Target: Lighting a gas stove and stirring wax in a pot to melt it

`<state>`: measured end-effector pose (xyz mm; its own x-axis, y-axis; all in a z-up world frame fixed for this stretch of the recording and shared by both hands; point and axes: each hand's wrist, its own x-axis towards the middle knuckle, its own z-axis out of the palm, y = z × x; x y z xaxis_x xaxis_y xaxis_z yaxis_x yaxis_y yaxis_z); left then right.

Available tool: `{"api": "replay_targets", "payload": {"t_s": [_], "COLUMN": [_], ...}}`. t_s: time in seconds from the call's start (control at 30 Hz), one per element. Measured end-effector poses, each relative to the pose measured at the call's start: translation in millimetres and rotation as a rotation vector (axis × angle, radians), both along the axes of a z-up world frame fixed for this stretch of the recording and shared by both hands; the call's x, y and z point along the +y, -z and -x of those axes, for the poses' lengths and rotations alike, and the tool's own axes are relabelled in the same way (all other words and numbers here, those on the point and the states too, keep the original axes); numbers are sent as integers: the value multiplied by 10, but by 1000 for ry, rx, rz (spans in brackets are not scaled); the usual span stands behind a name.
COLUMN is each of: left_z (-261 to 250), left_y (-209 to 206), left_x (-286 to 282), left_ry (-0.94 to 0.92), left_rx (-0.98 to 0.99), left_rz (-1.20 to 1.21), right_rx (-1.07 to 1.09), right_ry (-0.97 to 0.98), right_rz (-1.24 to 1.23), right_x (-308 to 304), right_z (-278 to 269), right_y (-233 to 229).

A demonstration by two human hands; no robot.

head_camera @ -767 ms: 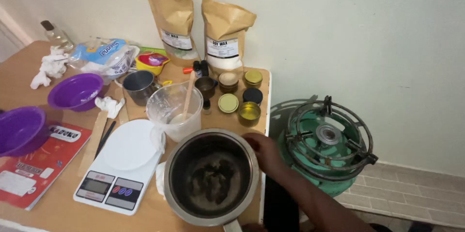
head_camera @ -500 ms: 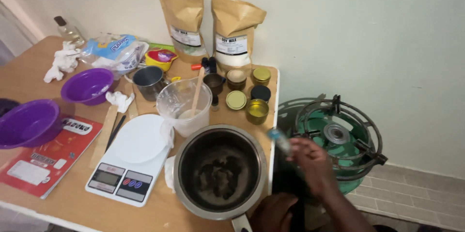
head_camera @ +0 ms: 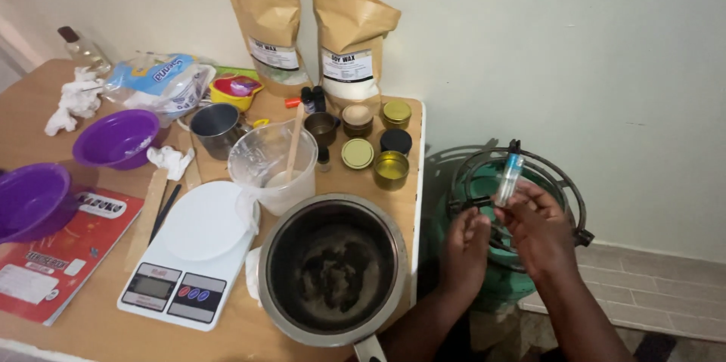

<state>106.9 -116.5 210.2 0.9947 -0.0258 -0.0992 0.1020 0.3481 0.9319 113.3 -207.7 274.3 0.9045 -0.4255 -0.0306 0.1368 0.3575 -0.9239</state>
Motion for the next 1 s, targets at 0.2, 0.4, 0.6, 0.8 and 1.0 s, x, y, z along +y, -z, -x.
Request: {"api": "replay_targets", "payload": {"t_s": [0.2, 0.4, 0.6, 0.8, 1.0], "left_z": [-250, -407, -514, -480, -521], "left_y": [-128, 99, 353, 260, 353], "left_x": [-212, -266, -233, -197, -248], "left_ry": [-55, 17, -8, -39, -90], "left_rx": [107, 93, 136, 150, 272], "left_rz": [205, 364, 216, 122, 182], "right_rx": [187, 343, 172, 328, 362], "right_ry": [22, 30, -6, 13, 102], "right_rz": [242, 441, 775, 1110, 1456], "right_x": [234, 248, -225, -220, -398], "right_z": [118, 191, 268, 565, 466], "right_y": [-237, -324, 833, 1256, 1637]}}
